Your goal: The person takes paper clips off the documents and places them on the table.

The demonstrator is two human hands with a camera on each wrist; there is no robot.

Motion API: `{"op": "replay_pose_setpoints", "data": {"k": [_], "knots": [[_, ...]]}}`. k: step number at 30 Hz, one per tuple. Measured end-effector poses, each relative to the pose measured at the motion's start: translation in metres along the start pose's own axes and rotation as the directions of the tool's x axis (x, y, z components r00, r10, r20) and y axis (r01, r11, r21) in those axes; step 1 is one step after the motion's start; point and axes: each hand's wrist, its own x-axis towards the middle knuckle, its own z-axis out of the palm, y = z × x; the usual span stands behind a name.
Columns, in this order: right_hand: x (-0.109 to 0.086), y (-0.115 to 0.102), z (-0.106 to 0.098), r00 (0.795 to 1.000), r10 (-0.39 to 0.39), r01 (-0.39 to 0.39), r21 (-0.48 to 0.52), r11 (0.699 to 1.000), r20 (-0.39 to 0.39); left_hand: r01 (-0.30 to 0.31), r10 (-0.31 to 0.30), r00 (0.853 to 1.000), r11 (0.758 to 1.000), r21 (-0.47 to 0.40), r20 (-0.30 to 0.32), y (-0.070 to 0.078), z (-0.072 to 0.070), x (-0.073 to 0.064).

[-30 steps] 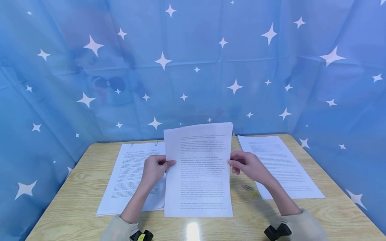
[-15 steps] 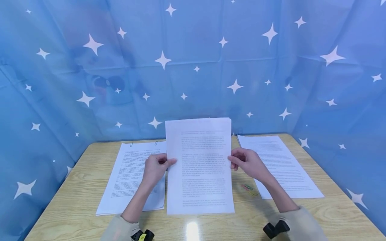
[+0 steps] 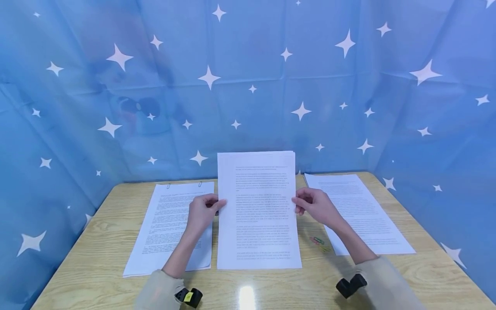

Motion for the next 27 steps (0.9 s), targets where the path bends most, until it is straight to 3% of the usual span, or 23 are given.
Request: {"op": "replay_pose_setpoints", "data": {"k": [7,20,27], "knots": [[0.006,0.011,0.002,0.999,0.030,-0.030,-0.005,1.000,0.011,0.043,-0.044,0.999,0.999,0.024,0.029,-0.003,0.007,0.010],[0.017,0.030,0.001,0.993,0.112,-0.111,-0.036,0.993,0.023,0.046,-0.056,0.991,0.995,0.086,0.124,-0.013,0.024,0.028],[0.025,0.041,0.002,0.987,0.156,-0.155,-0.046,0.987,0.026,0.115,-0.132,0.971,0.989,0.098,0.201,-0.016,0.028,0.033]]}}
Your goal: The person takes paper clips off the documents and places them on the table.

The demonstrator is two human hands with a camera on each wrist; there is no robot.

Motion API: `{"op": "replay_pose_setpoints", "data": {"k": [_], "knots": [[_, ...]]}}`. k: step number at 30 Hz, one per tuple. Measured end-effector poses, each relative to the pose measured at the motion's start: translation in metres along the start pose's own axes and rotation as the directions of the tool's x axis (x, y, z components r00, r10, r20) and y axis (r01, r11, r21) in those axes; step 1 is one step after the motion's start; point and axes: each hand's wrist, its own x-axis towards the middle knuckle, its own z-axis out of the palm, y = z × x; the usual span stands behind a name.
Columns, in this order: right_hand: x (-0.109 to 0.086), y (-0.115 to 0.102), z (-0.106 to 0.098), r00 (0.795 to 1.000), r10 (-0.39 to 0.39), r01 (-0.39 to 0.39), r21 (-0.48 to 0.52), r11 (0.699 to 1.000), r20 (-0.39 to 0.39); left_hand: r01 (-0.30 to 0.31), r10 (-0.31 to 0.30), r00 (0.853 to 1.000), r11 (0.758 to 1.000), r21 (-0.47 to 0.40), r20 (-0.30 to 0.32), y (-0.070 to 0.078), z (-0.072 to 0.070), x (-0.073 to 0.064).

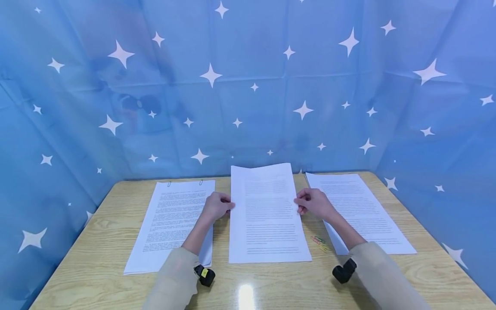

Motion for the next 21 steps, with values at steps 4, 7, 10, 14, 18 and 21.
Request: {"op": "replay_pose_setpoints", "data": {"k": [4,7,10,14,18,21], "knots": [[0.004,0.003,0.001,0.998,0.055,-0.055,0.005,0.998,0.009,0.022,-0.022,0.999,1.000,-0.015,0.032,-0.002,0.001,0.002],[0.007,0.005,0.003,0.996,0.088,-0.088,0.015,0.996,0.016,0.040,-0.039,0.999,0.998,-0.046,0.028,-0.004,0.002,0.003],[0.008,0.005,0.004,0.995,0.101,-0.101,0.013,0.995,0.019,0.043,-0.043,0.999,0.998,-0.054,0.013,-0.006,0.004,0.007],[0.011,0.007,0.006,0.994,0.110,-0.110,-0.014,0.994,0.020,0.047,-0.047,0.999,0.998,-0.041,0.000,-0.007,0.006,0.012],[0.013,0.009,0.007,0.993,0.119,-0.118,-0.034,0.992,0.021,0.059,-0.059,0.998,0.998,-0.027,-0.012,-0.007,0.007,0.015],[0.013,0.008,0.008,0.992,0.123,-0.122,-0.046,0.991,0.017,0.070,-0.070,0.997,0.997,-0.026,-0.021,-0.008,0.008,0.016]]}}
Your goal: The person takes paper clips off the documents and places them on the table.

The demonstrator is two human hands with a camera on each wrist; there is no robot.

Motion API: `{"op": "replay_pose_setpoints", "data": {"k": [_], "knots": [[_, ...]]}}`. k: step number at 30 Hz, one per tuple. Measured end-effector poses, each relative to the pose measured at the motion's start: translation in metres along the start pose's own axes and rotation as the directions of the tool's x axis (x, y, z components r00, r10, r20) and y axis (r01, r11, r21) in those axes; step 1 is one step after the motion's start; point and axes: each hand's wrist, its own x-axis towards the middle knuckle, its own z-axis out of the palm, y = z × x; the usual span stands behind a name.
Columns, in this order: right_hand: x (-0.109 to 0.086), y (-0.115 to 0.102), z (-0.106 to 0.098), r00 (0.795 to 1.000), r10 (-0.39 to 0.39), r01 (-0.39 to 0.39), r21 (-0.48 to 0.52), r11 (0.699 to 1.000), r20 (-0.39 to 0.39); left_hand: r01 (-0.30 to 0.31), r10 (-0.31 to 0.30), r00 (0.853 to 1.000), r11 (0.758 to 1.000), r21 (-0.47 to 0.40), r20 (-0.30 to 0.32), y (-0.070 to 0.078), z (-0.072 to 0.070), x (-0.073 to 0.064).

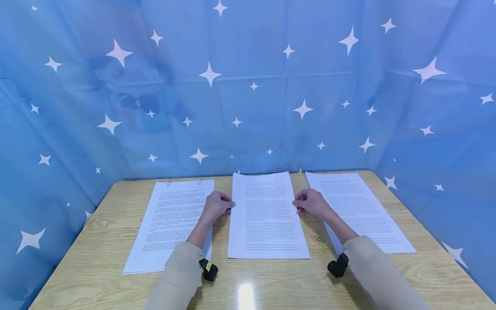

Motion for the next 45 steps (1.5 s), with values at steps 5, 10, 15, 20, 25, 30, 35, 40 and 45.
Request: {"op": "replay_pose_setpoints", "data": {"k": [5,10,15,20,25,30,35,40,45], "knots": [[-0.001,-0.002,-0.001,1.000,0.014,-0.014,-0.015,1.000,-0.012,0.012,-0.012,1.000,1.000,-0.012,-0.006,0.000,-0.001,-0.001],[-0.001,-0.001,0.000,0.999,0.035,-0.036,-0.030,0.999,-0.025,0.006,-0.006,1.000,1.000,-0.001,0.010,0.002,-0.004,-0.003],[-0.002,-0.002,0.000,0.999,0.045,-0.046,-0.036,0.998,-0.020,0.016,-0.017,1.000,0.999,0.043,0.016,0.001,-0.008,-0.006],[-0.004,-0.003,-0.001,0.997,0.065,-0.067,-0.054,0.996,-0.031,0.017,-0.018,1.000,0.997,0.080,0.017,-0.002,-0.013,-0.010],[-0.009,-0.005,-0.003,0.998,0.043,-0.045,-0.054,0.998,-0.041,-0.007,0.006,1.000,0.997,0.082,0.017,-0.003,-0.020,-0.016],[-0.013,-0.011,-0.006,0.997,-0.003,-0.005,-0.089,0.996,-0.084,-0.040,0.039,0.999,0.995,0.090,0.017,-0.001,-0.030,-0.023],[-0.015,-0.021,-0.005,0.993,-0.036,0.025,-0.099,0.995,-0.115,-0.069,0.070,0.998,0.987,0.144,0.003,-0.001,-0.040,-0.031],[-0.017,-0.035,0.000,0.990,-0.041,0.031,-0.077,0.997,-0.137,-0.096,0.098,0.995,0.979,0.177,-0.002,-0.001,-0.048,-0.039],[-0.018,-0.049,0.008,0.989,-0.059,0.057,-0.018,0.998,-0.136,-0.141,0.144,0.990,0.973,0.185,-0.004,-0.002,-0.055,-0.046]]}}
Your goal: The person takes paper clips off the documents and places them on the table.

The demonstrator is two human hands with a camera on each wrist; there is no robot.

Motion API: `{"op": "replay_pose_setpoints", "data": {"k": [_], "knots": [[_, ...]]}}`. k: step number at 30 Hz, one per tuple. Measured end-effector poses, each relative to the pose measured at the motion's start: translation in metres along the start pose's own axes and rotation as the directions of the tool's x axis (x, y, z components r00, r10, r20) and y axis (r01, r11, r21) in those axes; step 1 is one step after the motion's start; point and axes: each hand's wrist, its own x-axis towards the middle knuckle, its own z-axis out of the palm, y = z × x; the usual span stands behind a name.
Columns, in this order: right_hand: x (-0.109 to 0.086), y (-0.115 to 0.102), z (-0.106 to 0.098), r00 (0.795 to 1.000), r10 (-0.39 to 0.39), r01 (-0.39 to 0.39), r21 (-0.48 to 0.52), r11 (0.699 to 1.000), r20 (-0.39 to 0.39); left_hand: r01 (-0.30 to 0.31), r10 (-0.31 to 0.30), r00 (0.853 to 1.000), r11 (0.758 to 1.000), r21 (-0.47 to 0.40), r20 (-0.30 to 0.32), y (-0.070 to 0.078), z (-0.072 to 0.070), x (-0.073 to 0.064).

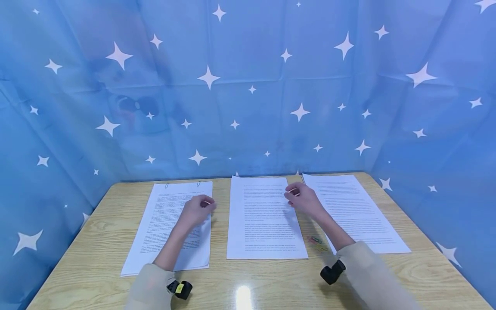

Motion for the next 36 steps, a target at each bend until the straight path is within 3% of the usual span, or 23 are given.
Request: {"op": "replay_pose_setpoints", "data": {"k": [8,13,25,36], "knots": [[-0.002,-0.019,0.016,0.998,-0.069,0.068,0.090,0.994,0.009,-0.030,0.031,0.999,0.998,0.048,-0.017,-0.005,-0.011,-0.011],[-0.003,-0.033,0.031,0.996,-0.075,0.069,0.136,0.988,0.042,-0.026,0.028,0.999,0.997,0.068,-0.016,-0.011,-0.021,-0.016],[-0.008,-0.062,0.084,0.987,-0.091,0.077,0.108,0.991,0.130,-0.031,0.033,0.999,0.992,0.124,-0.008,-0.038,-0.051,-0.028],[-0.010,-0.077,0.131,0.971,-0.091,0.027,0.276,0.961,0.221,0.117,-0.119,0.993,0.977,0.176,-0.001,-0.065,-0.084,-0.032]]}}
